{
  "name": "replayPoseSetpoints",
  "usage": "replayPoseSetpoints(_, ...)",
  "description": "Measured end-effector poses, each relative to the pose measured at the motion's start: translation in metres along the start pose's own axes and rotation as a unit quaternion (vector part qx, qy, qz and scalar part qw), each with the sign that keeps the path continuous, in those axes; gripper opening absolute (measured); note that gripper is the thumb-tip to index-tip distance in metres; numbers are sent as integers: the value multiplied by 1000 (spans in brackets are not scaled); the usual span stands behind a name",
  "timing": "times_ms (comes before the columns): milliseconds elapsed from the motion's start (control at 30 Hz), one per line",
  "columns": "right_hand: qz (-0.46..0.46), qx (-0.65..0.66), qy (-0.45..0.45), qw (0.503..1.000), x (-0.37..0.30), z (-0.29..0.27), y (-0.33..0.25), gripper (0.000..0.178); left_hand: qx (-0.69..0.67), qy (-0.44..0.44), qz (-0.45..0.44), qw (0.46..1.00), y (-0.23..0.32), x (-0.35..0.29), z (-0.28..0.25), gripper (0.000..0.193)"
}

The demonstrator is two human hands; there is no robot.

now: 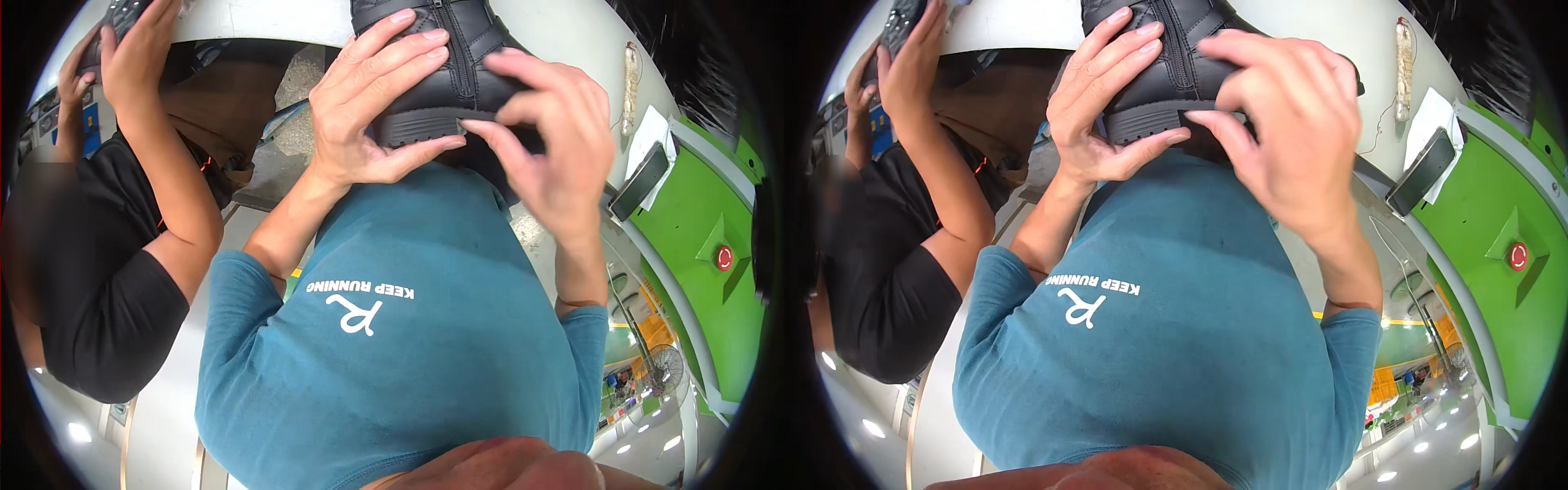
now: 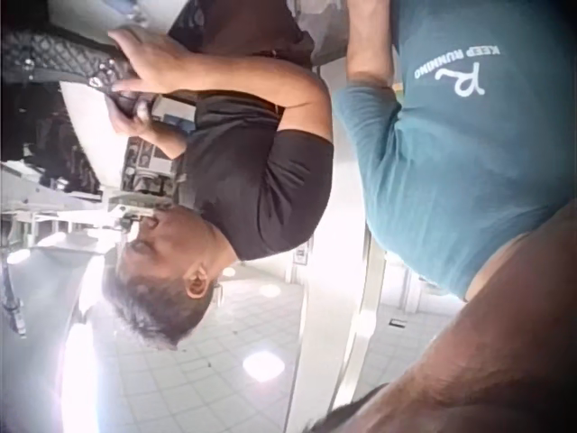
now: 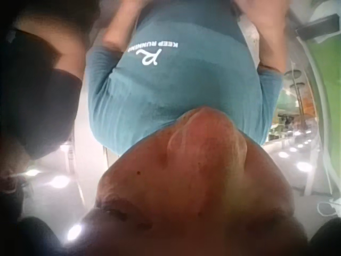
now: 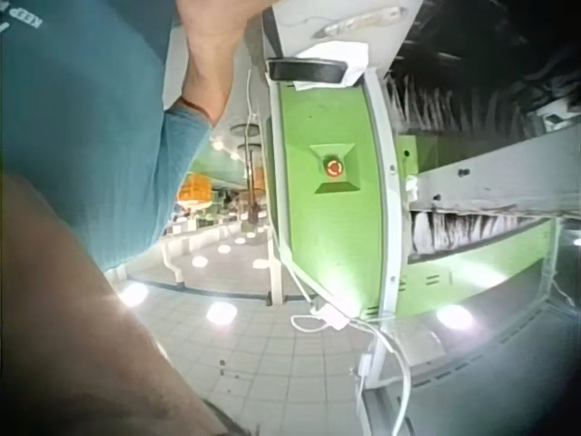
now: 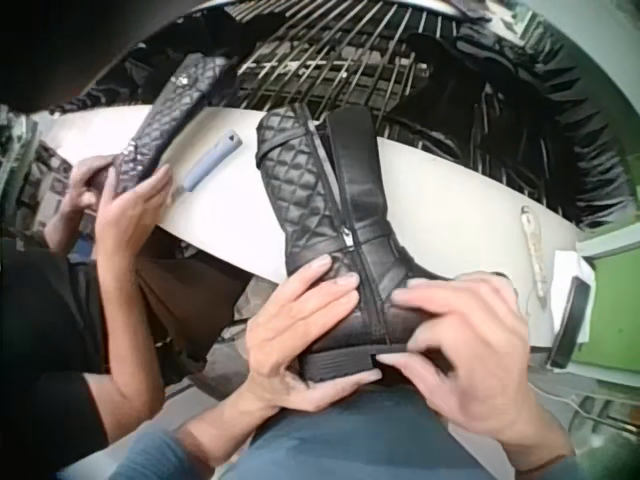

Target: The person attaches soles to boots by aligning and pressing them onto the bottoms by hand, then places the assembled boots onto the upper conveyor belt.

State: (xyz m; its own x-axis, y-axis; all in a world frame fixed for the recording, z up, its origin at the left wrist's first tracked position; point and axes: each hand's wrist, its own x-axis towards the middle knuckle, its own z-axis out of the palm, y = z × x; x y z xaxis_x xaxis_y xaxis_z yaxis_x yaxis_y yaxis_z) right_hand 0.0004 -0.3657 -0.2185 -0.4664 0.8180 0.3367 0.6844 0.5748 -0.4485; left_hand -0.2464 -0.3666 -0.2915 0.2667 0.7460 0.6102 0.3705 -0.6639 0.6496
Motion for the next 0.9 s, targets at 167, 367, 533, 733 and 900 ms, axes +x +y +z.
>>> replayPoseSetpoints(167, 33, -59, -32, 997, 14, -7, 28, 83, 0, 26, -36, 999, -2, -4, 4, 73)
replayPoseSetpoints(367, -62, -76, -30, 995, 15, 0, 43, 84, 11, 33, -16, 999, -5, -4, 6, 74)
replayPoseSetpoints(533, -33, -65, -18, 997, 1, -3, 47, 84, 3, 8, 21, 1000, -14, -4, 8, 81)
replayPoseSetpoints(733, 27, 111, -55, 992, -12, -43, 63, 80, 50, -20, 23, 998, -4, -2, 5, 87)
replayPoseSetpoints(900, -127, 183, 124, 967, 19, -89, 10, 75, -53, 51, 18, 997, 21, 19, 34, 102)
